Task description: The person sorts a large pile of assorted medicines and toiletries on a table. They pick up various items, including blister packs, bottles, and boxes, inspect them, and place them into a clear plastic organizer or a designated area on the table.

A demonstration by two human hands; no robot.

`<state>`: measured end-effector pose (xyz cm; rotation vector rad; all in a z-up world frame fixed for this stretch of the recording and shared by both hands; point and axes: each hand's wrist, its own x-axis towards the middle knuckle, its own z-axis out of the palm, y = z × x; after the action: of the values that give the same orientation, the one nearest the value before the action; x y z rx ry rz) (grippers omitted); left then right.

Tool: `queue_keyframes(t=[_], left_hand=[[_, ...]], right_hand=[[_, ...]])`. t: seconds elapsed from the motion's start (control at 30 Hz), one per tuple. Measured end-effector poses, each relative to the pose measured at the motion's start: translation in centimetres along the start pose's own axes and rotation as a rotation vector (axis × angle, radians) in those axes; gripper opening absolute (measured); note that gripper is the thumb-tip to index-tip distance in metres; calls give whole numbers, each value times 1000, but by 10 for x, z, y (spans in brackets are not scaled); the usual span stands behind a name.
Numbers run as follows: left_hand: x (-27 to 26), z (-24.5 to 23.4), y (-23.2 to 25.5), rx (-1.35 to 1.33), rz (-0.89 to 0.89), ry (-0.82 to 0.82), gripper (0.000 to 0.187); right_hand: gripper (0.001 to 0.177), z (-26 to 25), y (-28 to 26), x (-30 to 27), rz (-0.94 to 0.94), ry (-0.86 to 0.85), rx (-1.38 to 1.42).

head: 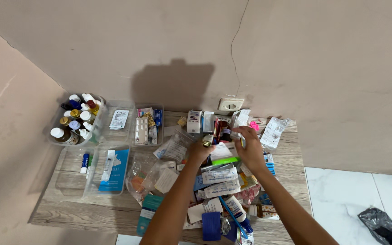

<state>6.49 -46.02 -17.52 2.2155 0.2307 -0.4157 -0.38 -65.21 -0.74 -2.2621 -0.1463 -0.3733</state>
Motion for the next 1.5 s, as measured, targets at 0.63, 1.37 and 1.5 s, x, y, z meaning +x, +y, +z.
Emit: queue_keyframes(t=[0.63, 1.37, 1.5], left_hand=[[-117, -158, 115, -657, 301, -372, 96], [-176, -200, 125, -660, 428, -47, 72], [-156, -205, 114, -601, 510, 26, 73]], right_hand=[[42, -15, -84, 74, 219, -383, 580], [41, -61, -152, 83, 228, -501, 575], [38, -39, -161, 92, 198, -441, 616]])
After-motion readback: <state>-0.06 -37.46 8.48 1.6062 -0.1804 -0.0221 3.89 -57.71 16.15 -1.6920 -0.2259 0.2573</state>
